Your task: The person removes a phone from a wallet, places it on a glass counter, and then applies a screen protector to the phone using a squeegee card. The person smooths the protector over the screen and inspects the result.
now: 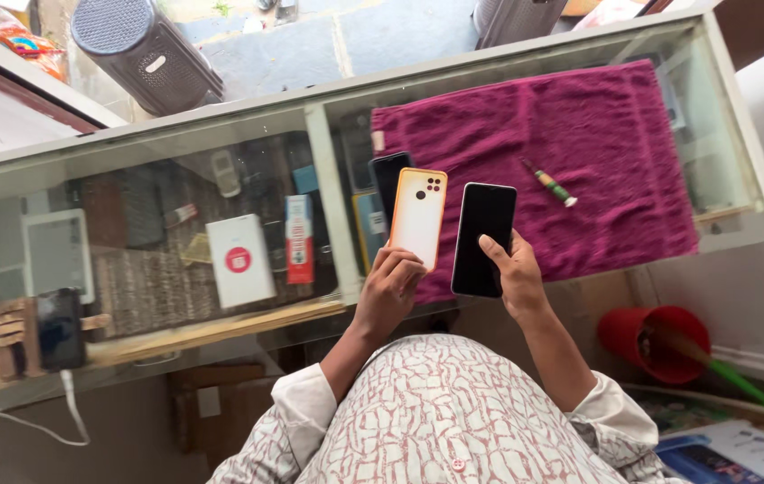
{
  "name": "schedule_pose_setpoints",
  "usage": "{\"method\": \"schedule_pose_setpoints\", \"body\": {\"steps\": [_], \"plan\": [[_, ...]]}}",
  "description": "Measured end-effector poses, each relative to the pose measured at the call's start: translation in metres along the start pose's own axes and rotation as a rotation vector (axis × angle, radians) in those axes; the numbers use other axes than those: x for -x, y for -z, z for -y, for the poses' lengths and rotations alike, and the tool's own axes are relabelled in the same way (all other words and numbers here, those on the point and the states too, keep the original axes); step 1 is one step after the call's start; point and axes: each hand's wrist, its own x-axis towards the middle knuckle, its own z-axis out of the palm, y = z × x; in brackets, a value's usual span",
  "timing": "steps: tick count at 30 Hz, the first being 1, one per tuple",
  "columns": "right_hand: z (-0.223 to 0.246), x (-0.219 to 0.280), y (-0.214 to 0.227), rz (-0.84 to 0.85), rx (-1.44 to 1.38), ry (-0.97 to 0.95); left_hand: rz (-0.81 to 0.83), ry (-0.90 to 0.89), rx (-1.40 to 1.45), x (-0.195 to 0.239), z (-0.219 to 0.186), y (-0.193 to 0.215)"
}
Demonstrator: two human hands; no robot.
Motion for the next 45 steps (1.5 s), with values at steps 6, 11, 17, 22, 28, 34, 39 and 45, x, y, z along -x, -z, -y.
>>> {"method": "schedule_pose_setpoints", "body": {"steps": [6, 11, 17, 22, 28, 34, 39, 45], "plan": [[0.011, -0.023, 0.064, -0.036, 0.18, 0.062, -0.014, 0.039, -0.02, -0.022, -0.004, -0.086], [0.02, -0.033, 0.09, -0.018, 0.163, 0.056, 0.047, 0.061, -0.123, -0.037, -0.004, -0.123], [0.023, -0.031, 0.092, -0.081, 0.394, 0.085, 0.015, 0.168, -0.143, -0.032, -0.029, -0.117], [0.015, -0.016, 0.09, 0.067, 0.378, 0.051, 0.148, 0.679, 0.428, -0.037, -0.027, -0.134], [0.003, -0.026, 0.084, 0.164, 0.214, -0.035, 0.057, 0.702, 0.705, -0.032, 0.003, -0.149], [0.023, -0.055, 0.103, -0.285, 0.993, 0.156, -0.028, 0.676, 0.826, -0.02, 0.017, -0.141], [0.031, -0.083, 0.12, -0.32, 1.402, 0.505, -0.13, 0.731, 1.009, -0.036, 0.002, -0.141], [0.025, -0.104, 0.152, -0.153, 1.4, 0.614, -0.238, 0.839, 0.973, -0.047, -0.02, -0.168]]}}
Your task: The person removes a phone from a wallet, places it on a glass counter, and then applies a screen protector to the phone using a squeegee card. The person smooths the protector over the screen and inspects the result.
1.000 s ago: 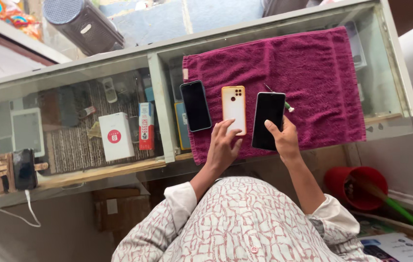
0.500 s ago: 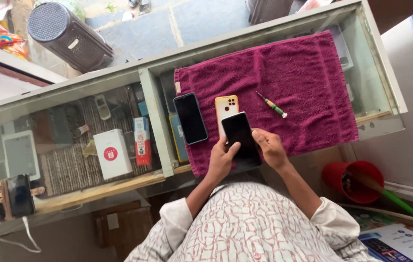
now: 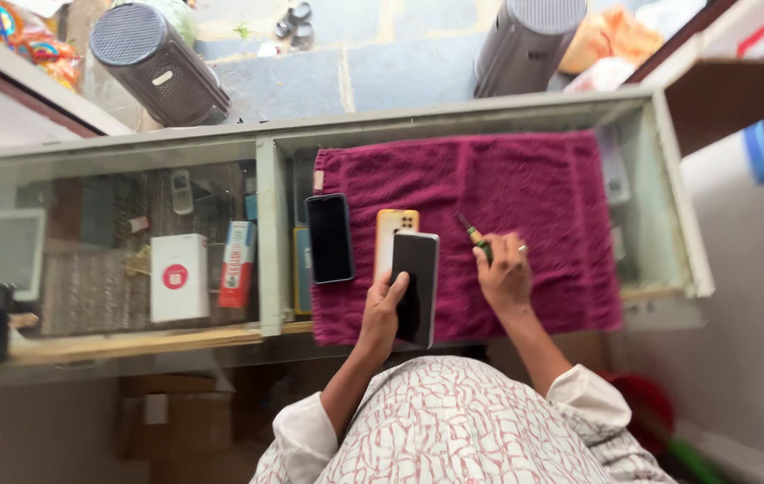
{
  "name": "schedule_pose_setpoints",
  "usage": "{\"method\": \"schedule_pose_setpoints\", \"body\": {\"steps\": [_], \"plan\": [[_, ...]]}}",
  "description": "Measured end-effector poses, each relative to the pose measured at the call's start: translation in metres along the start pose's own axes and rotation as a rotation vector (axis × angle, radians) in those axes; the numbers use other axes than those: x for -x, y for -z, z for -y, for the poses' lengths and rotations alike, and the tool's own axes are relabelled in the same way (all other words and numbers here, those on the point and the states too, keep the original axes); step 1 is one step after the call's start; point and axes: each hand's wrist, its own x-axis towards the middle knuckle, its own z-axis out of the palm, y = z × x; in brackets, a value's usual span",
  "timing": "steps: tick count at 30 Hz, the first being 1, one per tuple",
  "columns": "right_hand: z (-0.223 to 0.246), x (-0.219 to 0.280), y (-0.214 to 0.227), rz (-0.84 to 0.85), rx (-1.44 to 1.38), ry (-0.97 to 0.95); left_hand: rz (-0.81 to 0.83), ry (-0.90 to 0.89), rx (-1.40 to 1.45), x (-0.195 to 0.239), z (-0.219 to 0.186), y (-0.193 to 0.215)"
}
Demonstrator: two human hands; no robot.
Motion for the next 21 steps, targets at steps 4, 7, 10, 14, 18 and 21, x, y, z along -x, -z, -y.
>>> {"method": "schedule_pose_setpoints", "body": {"steps": [4, 7, 10, 14, 18, 21], "plan": [[-0.04, -0.01, 0.017, 0.051, -0.348, -0.012, 0.171, 0.069, 0.408, 0.007, 0.029, -0.031], [-0.081, -0.023, 0.039, -0.019, -0.366, -0.012, 0.497, 0.07, 0.708, 0.003, 0.038, -0.053], [-0.128, -0.037, 0.058, -0.145, -0.257, -0.007, 0.579, 0.045, 0.794, 0.006, 0.049, -0.079], [-0.179, -0.041, 0.075, -0.127, -0.194, -0.096, 0.573, 0.031, 0.787, 0.008, 0.049, -0.103], [-0.189, -0.031, 0.07, -0.086, -0.112, -0.093, 0.501, 0.061, 0.731, 0.009, 0.047, -0.105], [-0.168, -0.039, 0.074, -0.186, 0.052, -0.033, 0.474, 0.063, 0.681, 0.007, 0.038, -0.095]]}}
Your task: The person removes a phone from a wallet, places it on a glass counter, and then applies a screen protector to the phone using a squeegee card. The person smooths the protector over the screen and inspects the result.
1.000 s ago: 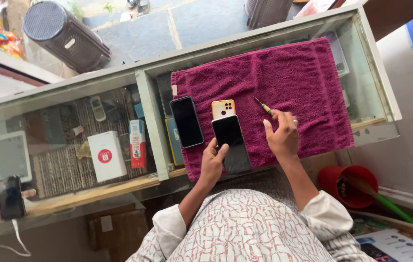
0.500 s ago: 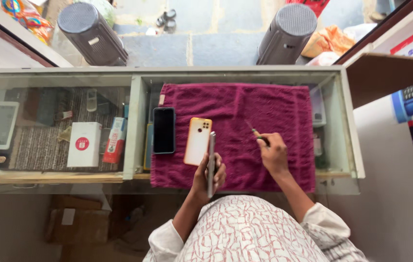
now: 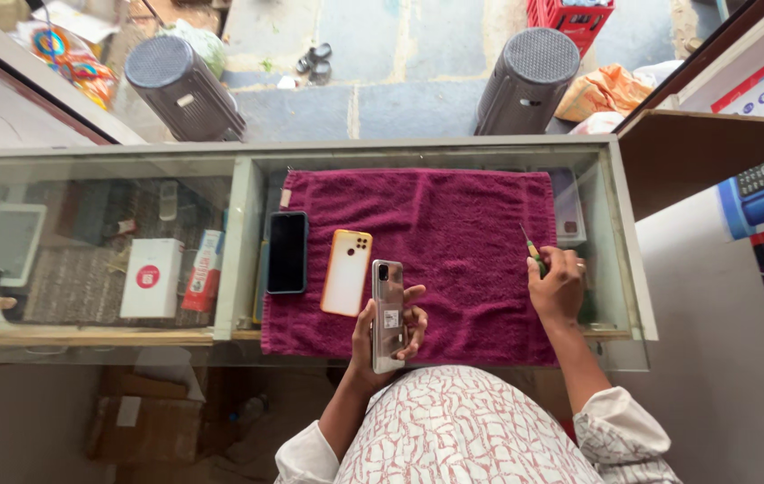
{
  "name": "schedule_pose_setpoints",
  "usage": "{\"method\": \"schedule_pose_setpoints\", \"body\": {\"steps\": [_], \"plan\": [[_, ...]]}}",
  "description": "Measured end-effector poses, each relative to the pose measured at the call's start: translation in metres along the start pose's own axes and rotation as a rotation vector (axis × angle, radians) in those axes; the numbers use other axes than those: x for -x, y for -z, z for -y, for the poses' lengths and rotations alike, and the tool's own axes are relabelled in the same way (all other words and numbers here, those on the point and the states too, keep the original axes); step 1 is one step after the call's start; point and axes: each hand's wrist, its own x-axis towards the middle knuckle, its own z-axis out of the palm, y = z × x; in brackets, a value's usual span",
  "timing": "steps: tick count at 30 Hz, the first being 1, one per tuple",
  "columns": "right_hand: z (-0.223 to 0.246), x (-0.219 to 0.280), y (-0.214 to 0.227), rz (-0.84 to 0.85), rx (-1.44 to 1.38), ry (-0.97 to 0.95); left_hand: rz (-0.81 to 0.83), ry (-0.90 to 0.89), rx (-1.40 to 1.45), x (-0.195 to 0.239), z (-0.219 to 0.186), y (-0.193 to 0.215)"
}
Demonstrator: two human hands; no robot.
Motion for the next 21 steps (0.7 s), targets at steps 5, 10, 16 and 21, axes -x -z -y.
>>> {"method": "schedule_pose_setpoints", "body": {"steps": [5, 10, 16, 21], "plan": [[0.088, -0.036, 0.041, 0.014, -0.308, -0.006, -0.087, 0.025, -0.151, 0.005, -0.03, 0.007], [0.199, -0.051, 0.144, 0.443, -1.245, 0.278, -0.072, 0.059, -0.139, -0.006, -0.048, 0.011], [0.253, -0.069, 0.244, 0.46, -1.665, 0.691, -0.044, 0.066, -0.175, -0.019, -0.048, 0.008], [0.257, -0.078, 0.24, 0.417, -1.657, 0.67, -0.013, 0.099, -0.164, -0.028, -0.048, 0.006]]}}
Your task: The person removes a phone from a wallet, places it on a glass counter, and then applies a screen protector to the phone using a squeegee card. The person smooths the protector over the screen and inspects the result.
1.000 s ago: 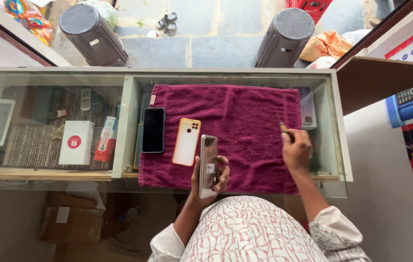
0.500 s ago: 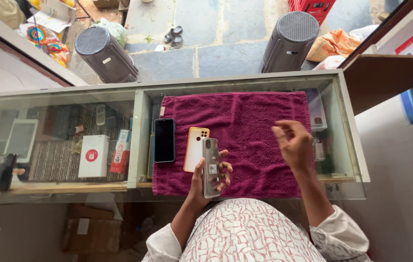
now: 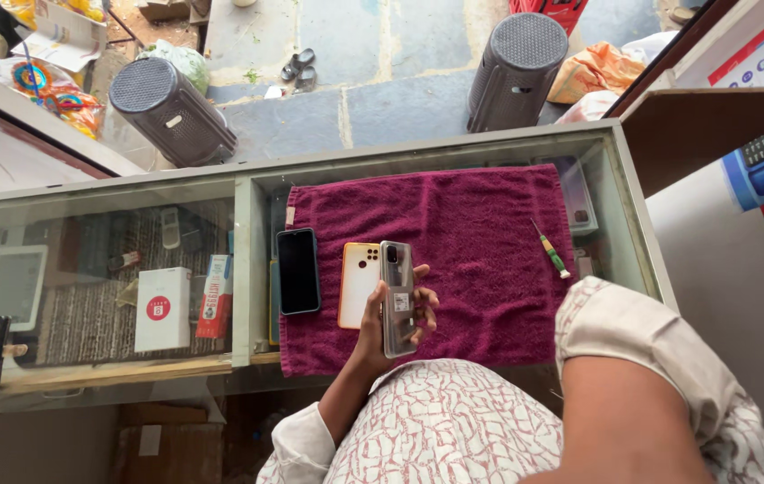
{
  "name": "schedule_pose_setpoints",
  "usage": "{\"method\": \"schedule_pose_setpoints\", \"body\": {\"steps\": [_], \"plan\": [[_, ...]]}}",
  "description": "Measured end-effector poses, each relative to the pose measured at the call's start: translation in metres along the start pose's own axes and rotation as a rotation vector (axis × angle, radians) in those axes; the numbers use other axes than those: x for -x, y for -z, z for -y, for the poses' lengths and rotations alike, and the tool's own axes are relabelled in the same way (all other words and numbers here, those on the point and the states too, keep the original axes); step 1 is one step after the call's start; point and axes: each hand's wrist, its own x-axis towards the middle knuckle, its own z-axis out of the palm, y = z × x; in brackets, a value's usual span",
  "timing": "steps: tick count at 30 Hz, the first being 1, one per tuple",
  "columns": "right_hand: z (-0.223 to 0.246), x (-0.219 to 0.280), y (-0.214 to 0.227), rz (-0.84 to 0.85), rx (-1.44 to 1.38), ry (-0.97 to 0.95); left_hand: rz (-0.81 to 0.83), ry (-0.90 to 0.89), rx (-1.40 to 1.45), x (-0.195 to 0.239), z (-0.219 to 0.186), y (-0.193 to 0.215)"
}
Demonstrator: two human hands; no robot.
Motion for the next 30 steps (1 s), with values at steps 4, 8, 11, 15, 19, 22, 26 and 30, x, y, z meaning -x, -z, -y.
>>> {"method": "schedule_pose_setpoints", "body": {"steps": [4, 8, 11, 15, 19, 22, 26, 30], "plan": [[-0.016, 0.003, 0.004, -0.016, 0.004, -0.005, 0.008, -0.006, -0.026, -0.002, -0.003, 0.003], [-0.028, 0.0, 0.012, -0.013, 0.01, 0.004, 0.024, -0.034, -0.018, -0.012, -0.015, 0.009], [-0.03, 0.007, 0.008, -0.018, -0.01, -0.018, 0.008, -0.021, 0.004, -0.013, -0.006, 0.01], [-0.027, 0.017, 0.008, -0.044, 0.005, -0.03, 0.03, -0.007, 0.024, -0.023, -0.001, 0.005], [-0.024, 0.018, 0.01, -0.049, 0.025, -0.02, 0.011, 0.012, 0.038, -0.023, 0.005, -0.003], [-0.017, 0.029, 0.012, -0.065, 0.057, -0.033, -0.02, 0.002, 0.003, -0.021, 0.017, -0.005], [-0.039, 0.04, 0.005, -0.044, 0.158, -0.018, -0.061, -0.022, -0.022, -0.024, 0.012, -0.001], [-0.097, 0.067, 0.004, -0.056, 0.779, -0.333, -0.177, -0.027, -0.095, -0.02, 0.012, 0.007]]}}
